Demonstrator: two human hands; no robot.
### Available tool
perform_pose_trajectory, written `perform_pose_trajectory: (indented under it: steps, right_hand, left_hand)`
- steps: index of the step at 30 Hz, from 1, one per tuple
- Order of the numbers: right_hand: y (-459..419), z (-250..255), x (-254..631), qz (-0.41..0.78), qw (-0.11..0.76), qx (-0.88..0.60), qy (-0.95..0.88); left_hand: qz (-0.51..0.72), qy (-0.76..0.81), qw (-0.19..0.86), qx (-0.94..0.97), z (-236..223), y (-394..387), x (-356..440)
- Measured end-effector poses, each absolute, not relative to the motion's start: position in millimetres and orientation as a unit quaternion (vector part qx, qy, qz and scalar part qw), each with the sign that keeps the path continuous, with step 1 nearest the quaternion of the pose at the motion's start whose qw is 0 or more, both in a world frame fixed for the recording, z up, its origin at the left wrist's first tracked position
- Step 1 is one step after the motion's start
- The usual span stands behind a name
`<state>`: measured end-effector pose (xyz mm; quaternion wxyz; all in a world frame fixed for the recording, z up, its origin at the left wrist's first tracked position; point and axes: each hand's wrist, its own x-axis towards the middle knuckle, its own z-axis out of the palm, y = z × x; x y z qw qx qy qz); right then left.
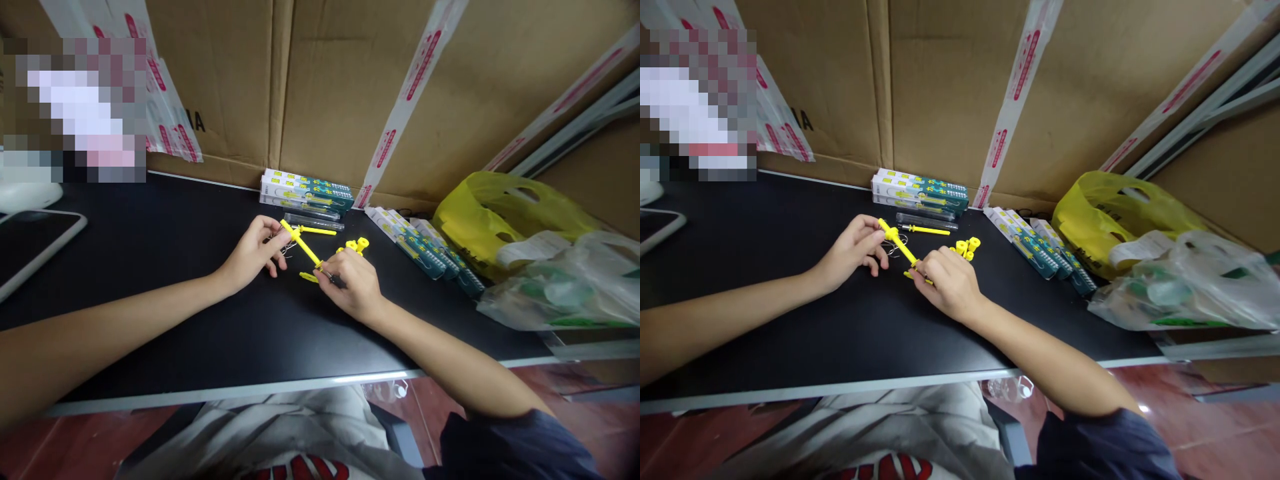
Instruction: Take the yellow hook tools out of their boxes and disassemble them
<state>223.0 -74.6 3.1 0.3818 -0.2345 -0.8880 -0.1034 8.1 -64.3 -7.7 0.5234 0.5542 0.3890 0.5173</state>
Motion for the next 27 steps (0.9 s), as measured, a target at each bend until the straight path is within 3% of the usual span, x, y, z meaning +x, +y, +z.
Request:
perform_pose_trajectory:
  steps: [14,21,27]
  right_hand:
    - [-74.8,-1.2,223.4,-0.094,0.351,-0.239,-0.900]
    - [-77.4,0.2,221.5,-0.111,0.276,-0.232,-0.926]
    - [-79.2,8.4,217.7,-0.071,0.247,-0.236,-0.937]
  left_hand:
    - [0.582,0.458,0.195,0.643,-8.4,-64.3,4.2]
    - [0.491,0.370,0.467,0.636,-3.5,-80.1,15.3]
    - [0.519,0.339,0.513,0.594,-3.8,-77.1,16.7]
